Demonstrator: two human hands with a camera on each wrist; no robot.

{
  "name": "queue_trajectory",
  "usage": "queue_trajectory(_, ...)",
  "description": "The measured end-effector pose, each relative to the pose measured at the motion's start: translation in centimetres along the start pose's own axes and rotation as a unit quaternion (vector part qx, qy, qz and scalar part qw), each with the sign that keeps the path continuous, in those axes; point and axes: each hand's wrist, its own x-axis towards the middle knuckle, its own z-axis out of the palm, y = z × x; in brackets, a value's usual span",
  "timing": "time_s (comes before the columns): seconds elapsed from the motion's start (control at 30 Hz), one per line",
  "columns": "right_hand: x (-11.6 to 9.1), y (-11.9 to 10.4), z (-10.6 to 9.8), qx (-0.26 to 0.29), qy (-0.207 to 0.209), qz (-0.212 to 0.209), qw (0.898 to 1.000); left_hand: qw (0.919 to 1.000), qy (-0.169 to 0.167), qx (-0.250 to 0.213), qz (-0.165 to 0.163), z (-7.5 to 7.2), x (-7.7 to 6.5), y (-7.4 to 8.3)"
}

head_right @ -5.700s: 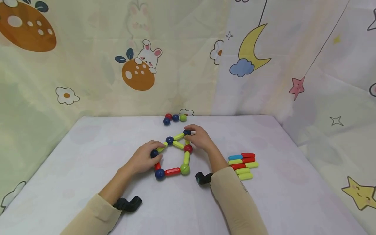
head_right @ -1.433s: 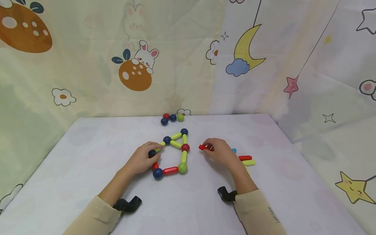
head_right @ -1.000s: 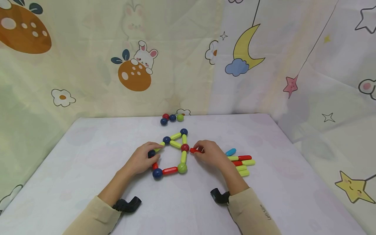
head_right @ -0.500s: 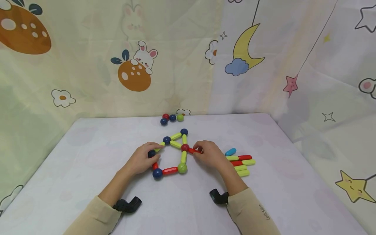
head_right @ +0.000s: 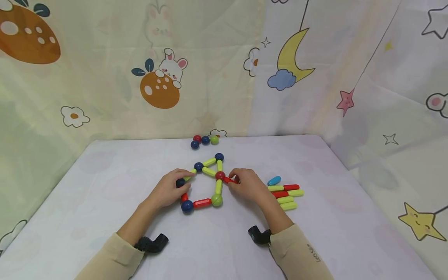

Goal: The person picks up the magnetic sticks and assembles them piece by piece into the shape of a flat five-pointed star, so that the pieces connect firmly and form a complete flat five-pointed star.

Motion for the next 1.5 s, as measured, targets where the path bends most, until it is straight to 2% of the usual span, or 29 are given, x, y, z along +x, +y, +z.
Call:
queue_trajectory(0.3, 0.3, 0.2, 0.0, -0.009, 0.033, 0.003, 0.999, 0.9999, -0.006, 0.008, 0.001, 0.0, 0.1, -0.2)
queue_trajectory(0.43, 0.4, 0.3, -0.5, -0.005, 0.026, -0.001, 1.0, 0.9998, -0.007, 0.018, 0.001, 0.0, 0.0, -0.3)
queue_trajectory(0.6, 0.0, 0.8, -2.0, -0.007, 0.02, -0.015, 1.0, 0.999, -0.001, 0.043, 0.01, 0.0, 0.0, -0.3)
queue_trajectory(0.77, -1.0, 2.7, -4.3, -0.006, 0.029, -0.03, 0.999, 0.9986, -0.003, 0.052, 0.014, -0.2, -0.1, -0.2)
queue_trajectory(0.93, -2.1, 4.8, -6.6, 0.0, 0.042, -0.016, 0.999, 0.9985, -0.004, 0.054, 0.013, -0.3, 0.0, -0.2)
queue_trajectory(1.1, -3.1, 6.2, -8.0, -0.001, 0.026, 0.016, 1.0, 0.9982, -0.003, 0.057, 0.019, -0.4, 0.2, -0.2)
queue_trajectory(1.33, -3.9, 8.0, -8.4, 0.012, -0.011, 0.066, 0.998, 0.9983, -0.005, 0.055, 0.019, -0.1, 0.2, -0.3)
queue_trajectory(1.5, -3.9, 8.9, -8.0, 0.018, -0.023, 0.075, 0.997, 0.9984, -0.014, 0.053, 0.012, 0.0, 0.2, -0.4)
